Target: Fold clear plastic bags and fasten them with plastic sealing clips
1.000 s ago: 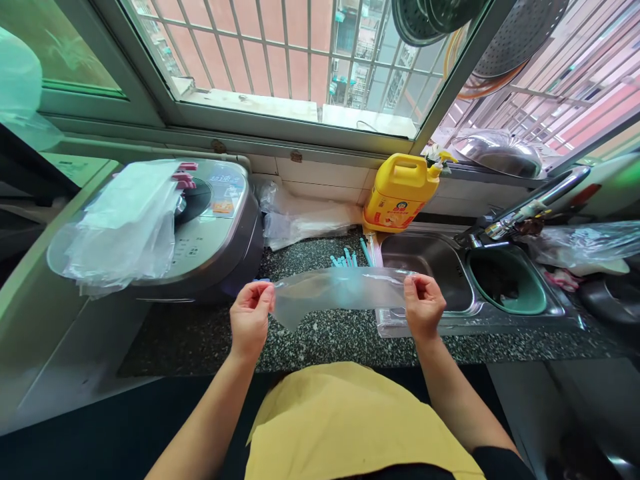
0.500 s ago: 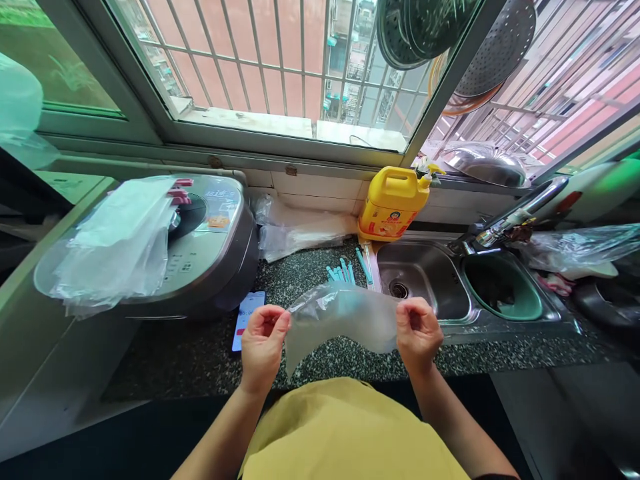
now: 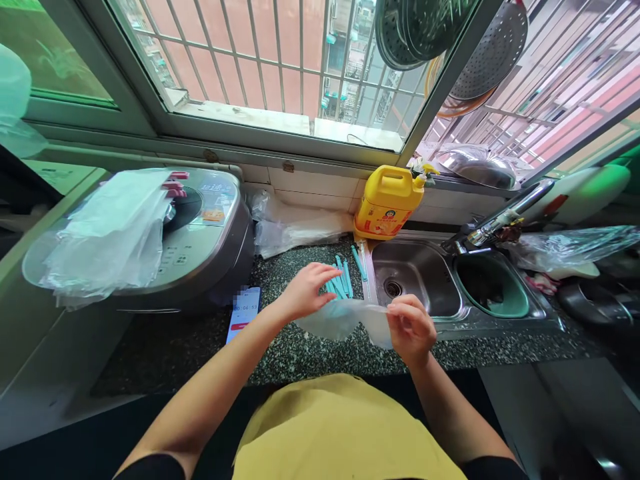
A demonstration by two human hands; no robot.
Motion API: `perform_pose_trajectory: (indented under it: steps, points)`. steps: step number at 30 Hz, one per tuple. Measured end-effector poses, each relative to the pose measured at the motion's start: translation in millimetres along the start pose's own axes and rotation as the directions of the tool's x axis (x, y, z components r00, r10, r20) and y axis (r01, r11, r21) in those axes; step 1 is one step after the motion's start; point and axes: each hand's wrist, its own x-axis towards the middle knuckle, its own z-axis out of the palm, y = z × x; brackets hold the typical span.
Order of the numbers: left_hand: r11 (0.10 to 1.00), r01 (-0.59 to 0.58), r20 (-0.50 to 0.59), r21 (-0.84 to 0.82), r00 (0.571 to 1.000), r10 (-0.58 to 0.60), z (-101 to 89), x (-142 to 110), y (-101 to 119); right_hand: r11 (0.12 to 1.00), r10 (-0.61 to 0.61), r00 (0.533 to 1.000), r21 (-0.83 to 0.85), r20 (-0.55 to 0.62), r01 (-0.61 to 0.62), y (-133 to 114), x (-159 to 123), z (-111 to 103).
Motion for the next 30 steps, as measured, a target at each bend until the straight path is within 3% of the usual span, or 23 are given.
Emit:
perform_pose_trajectory:
  steps: [3,7,10,12,14,19,24,27,30]
  points:
    - [0.999,0.008,0.176,-0.032,0.984,-0.002,12.0,20.7,-5.1,0.998,-0.02,1.0,-0.057,0.014,0.021,-4.9,-0.8,-2.0]
    - [0.979,0.084,0.133,-0.188,0.989,-0.059,10.2,12.2,1.1,0.995,0.016,1.0,-0.097,-0.01,-0.017,-3.4,-2.7,-4.9]
    - [0.982,0.032,0.141,-0.188,0.99,-0.005,8.0,-1.9,10.5,0.993,0.042,0.999,-0.105,-0.031,-0.045,-0.3,-0.1,-6.5]
    - [0.997,0.014,0.111,-0.078,0.994,-0.006,12.2,-7.3,13.2,0.992,0.032,0.999,-0.117,-0.039,-0.037,0.0,2.4,-7.5]
    - [0.997,0.073,0.018,-0.007,0.997,-0.072,18.5,-7.5,12.0,0.99,0.003,0.999,-0.141,-0.033,-0.008,-1.8,3.4,-8.5]
    - [0.978,0.173,-0.204,-0.118,0.96,-0.194,21.6,5.1,6.1,0.983,-0.082,0.992,-0.156,0.091,0.096,-11.6,-12.7,0.2]
    - [0.947,0.158,-0.228,-0.28,0.947,-0.225,13.2,10.7,11.0,0.99,-0.137,0.938,0.023,0.318,0.136,-23.2,-49.2,34.8]
    - [0.946,0.125,-0.216,-0.301,0.957,-0.195,8.2,6.3,13.6,0.971,-0.228,0.882,0.166,0.412,0.173,-23.7,-51.5,44.6]
    - [0.964,0.044,-0.165,-0.263,0.982,-0.09,-1.0,-0.6,15.7,0.979,-0.163,0.923,0.173,0.348,0.108,-11.4,-24.9,37.7]
